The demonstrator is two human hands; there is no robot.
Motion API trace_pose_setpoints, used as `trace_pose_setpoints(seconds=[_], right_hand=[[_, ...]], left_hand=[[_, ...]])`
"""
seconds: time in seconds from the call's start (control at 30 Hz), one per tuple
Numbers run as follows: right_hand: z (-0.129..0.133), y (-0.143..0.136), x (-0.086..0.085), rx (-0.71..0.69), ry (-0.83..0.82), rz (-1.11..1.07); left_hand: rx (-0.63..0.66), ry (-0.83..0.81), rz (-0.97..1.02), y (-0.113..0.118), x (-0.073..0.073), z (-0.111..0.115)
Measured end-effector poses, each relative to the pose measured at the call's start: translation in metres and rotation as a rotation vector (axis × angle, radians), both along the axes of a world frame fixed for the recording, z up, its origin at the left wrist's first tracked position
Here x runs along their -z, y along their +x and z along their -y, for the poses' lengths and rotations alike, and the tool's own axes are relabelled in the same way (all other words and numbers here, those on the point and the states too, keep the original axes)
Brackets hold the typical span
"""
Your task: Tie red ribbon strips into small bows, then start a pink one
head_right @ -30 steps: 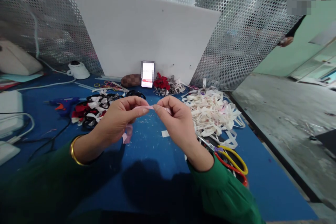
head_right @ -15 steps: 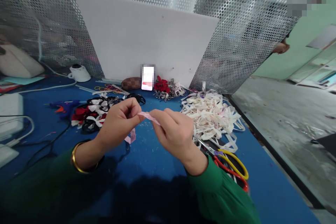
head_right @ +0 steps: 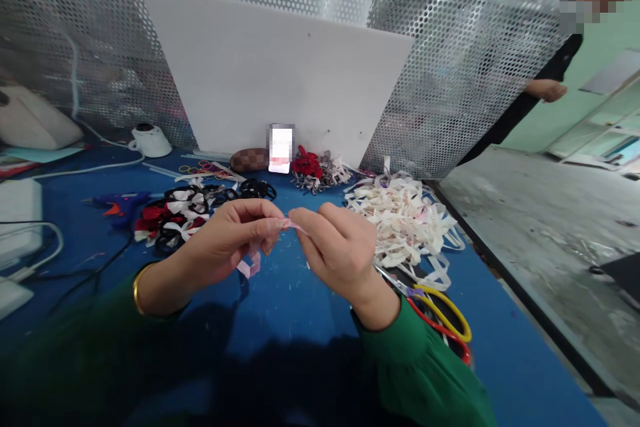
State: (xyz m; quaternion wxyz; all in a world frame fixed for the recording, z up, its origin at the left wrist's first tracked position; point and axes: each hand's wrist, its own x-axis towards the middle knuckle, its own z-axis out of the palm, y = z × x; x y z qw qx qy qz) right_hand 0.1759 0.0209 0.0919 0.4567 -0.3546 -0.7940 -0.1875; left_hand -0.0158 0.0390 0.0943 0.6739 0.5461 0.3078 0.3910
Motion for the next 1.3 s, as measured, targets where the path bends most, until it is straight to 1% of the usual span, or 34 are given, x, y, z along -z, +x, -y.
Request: trace_pose_setpoints(seconds=[0.1, 0.17, 0.2, 0.27, 0.33, 0.4, 0.57, 0.9, 1.0, 1.1, 1.17, 1.23, 1.3], right_hand=[[-0.002, 0.007, -0.010, 0.025, -0.136, 0.028], [0.001, 0.010, -0.019, -0.029, -0.200, 0.016], [0.005, 0.011, -0.023, -0.064, -0.203, -0.027], [0.012, 0.007, -0.027, -0.069, -0.161, -0.137], [0.018, 0.001, -0.026, -0.007, -0.124, -0.161], [0.020, -0.007, -0.022, 0.043, -0.120, -0.113], [0.018, -0.015, -0.015, 0.112, -0.123, -0.061], [0.018, -0.013, -0.014, 0.152, -0.090, -0.013], [0.018, -0.013, -0.014, 0.159, -0.083, 0.006], [0.019, -0.014, -0.014, 0.169, -0.088, 0.025], [0.019, -0.015, -0.014, 0.177, -0.089, 0.039], [0.019, -0.016, -0.014, 0.184, -0.087, 0.050], [0.019, -0.018, -0.013, 0.184, -0.083, 0.053]], left_hand=[[-0.106, 0.036, 0.036, 0.002, -0.002, 0.002], [-0.188, 0.060, 0.045, 0.003, -0.002, 0.002], [-0.222, 0.072, 0.042, 0.004, -0.002, 0.002], [-0.259, 0.092, 0.025, 0.006, -0.001, 0.003], [-0.266, 0.106, 0.012, 0.007, 0.000, 0.004], [-0.261, 0.123, 0.010, 0.008, -0.001, 0.005], [-0.271, 0.172, 0.007, 0.010, -0.003, 0.009], [-0.279, 0.310, -0.101, 0.010, -0.005, 0.010], [-0.312, 0.437, -0.198, 0.009, -0.003, 0.011], [-0.377, 0.661, -0.333, 0.009, -0.001, 0.013], [-0.395, 0.778, -0.396, 0.008, 0.001, 0.014], [-0.384, 0.831, -0.430, 0.007, 0.001, 0.014], [-0.367, 0.835, -0.449, 0.006, 0.001, 0.014]])
